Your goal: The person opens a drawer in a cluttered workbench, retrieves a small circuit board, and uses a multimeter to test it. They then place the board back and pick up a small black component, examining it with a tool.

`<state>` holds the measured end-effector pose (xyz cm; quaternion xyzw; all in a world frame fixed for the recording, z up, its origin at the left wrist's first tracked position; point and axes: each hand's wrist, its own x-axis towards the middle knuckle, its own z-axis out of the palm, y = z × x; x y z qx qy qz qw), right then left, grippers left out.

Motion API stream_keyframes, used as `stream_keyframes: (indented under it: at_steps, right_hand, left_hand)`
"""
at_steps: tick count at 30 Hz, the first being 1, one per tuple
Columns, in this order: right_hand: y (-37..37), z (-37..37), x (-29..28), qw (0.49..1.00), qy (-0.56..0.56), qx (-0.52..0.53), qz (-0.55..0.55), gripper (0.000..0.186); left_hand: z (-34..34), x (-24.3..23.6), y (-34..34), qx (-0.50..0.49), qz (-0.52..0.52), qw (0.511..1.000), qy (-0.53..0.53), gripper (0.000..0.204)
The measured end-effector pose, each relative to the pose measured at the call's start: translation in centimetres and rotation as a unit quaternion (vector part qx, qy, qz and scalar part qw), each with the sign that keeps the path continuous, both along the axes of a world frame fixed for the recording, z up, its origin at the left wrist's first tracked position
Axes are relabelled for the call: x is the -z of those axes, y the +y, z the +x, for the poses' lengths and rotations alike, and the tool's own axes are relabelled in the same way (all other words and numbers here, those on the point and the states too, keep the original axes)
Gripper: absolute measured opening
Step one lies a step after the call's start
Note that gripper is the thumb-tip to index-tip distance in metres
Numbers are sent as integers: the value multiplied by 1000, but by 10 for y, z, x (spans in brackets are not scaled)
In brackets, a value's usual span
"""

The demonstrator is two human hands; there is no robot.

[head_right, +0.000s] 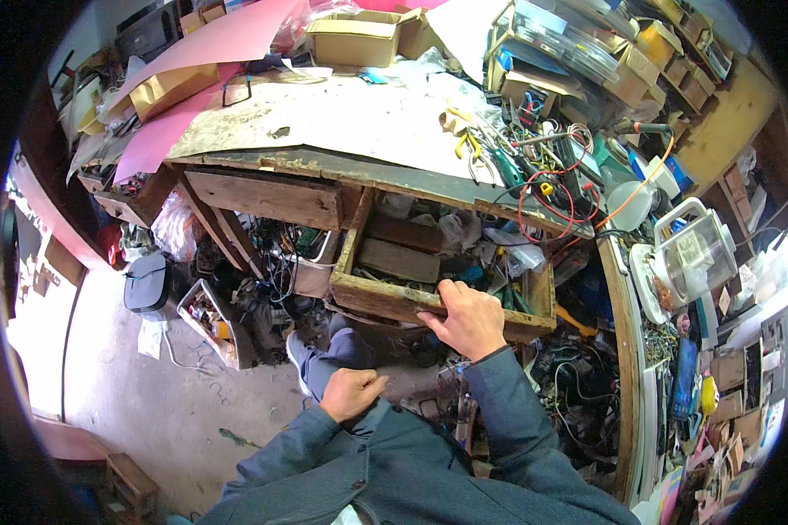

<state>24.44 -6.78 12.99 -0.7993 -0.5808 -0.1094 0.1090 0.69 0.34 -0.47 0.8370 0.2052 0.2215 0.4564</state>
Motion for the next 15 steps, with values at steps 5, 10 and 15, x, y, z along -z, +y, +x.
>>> stream_keyframes:
  at_steps: [5,10,15]
  right_hand:
    - [0,-1,-1,1000,-2,-2,3,46]
    - [0,0,0,1000,-3,-8,13,46]
    - [0,0,1,1000,-1,-13,22,46]
  left_hand:
    - [0,5,0,4,13,1000,6,39]
    - [-2,2,-1,1,13,1000,20,39]
    - [-3,0,-1,-12,-2,1000,11,40]
